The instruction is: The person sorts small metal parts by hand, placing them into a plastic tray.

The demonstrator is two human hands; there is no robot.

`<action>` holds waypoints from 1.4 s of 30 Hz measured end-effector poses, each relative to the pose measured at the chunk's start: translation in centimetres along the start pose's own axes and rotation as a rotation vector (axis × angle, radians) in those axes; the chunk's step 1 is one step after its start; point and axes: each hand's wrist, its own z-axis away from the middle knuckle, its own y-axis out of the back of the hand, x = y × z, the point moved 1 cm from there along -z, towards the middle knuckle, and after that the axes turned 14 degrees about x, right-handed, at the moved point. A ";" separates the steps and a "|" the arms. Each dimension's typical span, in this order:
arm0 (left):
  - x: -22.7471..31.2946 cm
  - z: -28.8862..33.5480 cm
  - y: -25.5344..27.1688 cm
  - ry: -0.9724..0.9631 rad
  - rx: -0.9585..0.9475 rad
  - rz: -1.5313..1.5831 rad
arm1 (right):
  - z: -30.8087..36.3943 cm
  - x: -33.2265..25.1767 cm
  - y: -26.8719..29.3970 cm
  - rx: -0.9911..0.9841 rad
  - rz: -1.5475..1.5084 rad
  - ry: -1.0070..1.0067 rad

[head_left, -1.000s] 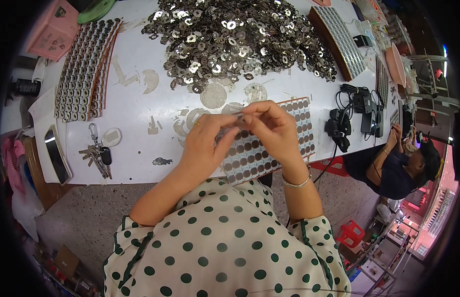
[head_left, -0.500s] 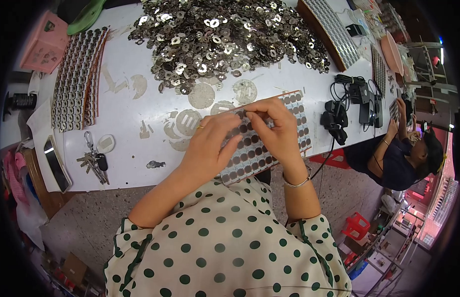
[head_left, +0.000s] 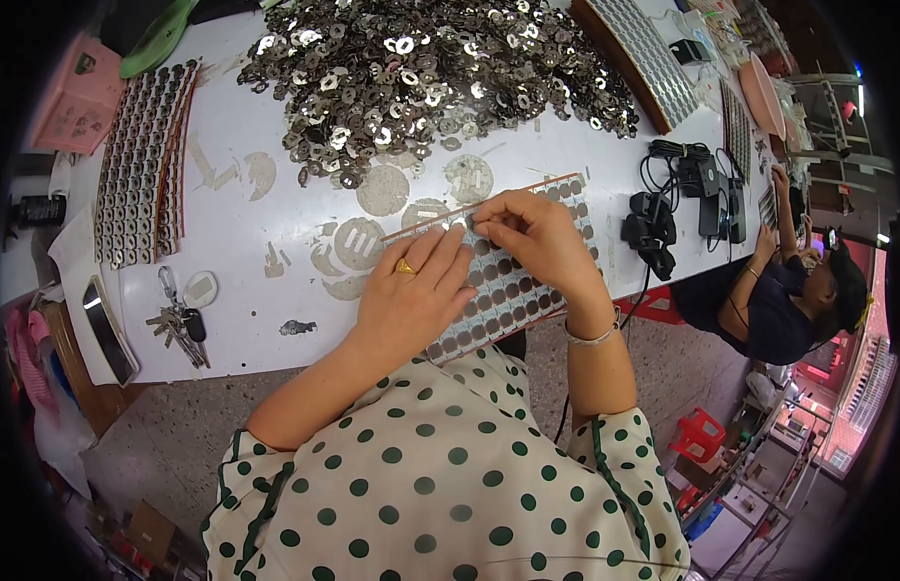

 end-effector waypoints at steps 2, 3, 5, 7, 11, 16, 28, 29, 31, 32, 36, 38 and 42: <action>0.0 0.1 -0.1 0.001 0.001 -0.004 | 0.0 -0.2 -0.3 0.003 0.011 0.058; 0.0 0.1 -0.1 0.003 0.005 -0.008 | 0.0 -0.2 -0.3 0.006 0.037 0.098; 0.0 0.2 -0.2 0.004 0.004 -0.010 | -0.1 -0.2 -0.5 0.008 0.063 0.137; 0.1 0.2 -0.2 0.006 0.005 -0.011 | -0.2 0.0 -0.7 0.104 0.088 0.220; 0.2 0.0 -0.2 0.003 0.000 -0.013 | 0.4 0.9 -1.2 0.167 0.053 0.119; 0.2 0.1 -0.3 0.003 0.013 -0.018 | 0.4 0.3 -1.3 0.134 0.093 0.220; -0.1 -0.1 -0.4 -0.018 0.032 -0.002 | -4.2 -3.7 -4.8 0.224 0.335 0.774; -0.1 -0.1 -0.4 -0.017 0.030 0.002 | -4.8 -3.2 -5.1 0.217 0.413 0.841; -0.1 -0.1 -0.2 -0.012 0.031 0.004 | -5.1 -3.0 -5.4 0.206 0.491 0.912; -0.1 -0.3 -0.1 -0.016 0.036 0.000 | -5.0 -2.9 -5.3 0.226 0.274 0.725; 0.0 -0.2 -0.1 -0.003 0.026 0.019 | -4.3 -1.3 -3.0 0.036 -0.696 -0.142; 0.1 -0.2 0.0 0.000 0.014 0.009 | -3.6 -0.7 -1.5 0.022 -0.779 -0.275; 0.1 -0.4 0.1 -0.013 -0.015 -0.030 | -1.8 0.8 0.2 -0.112 -0.964 -0.393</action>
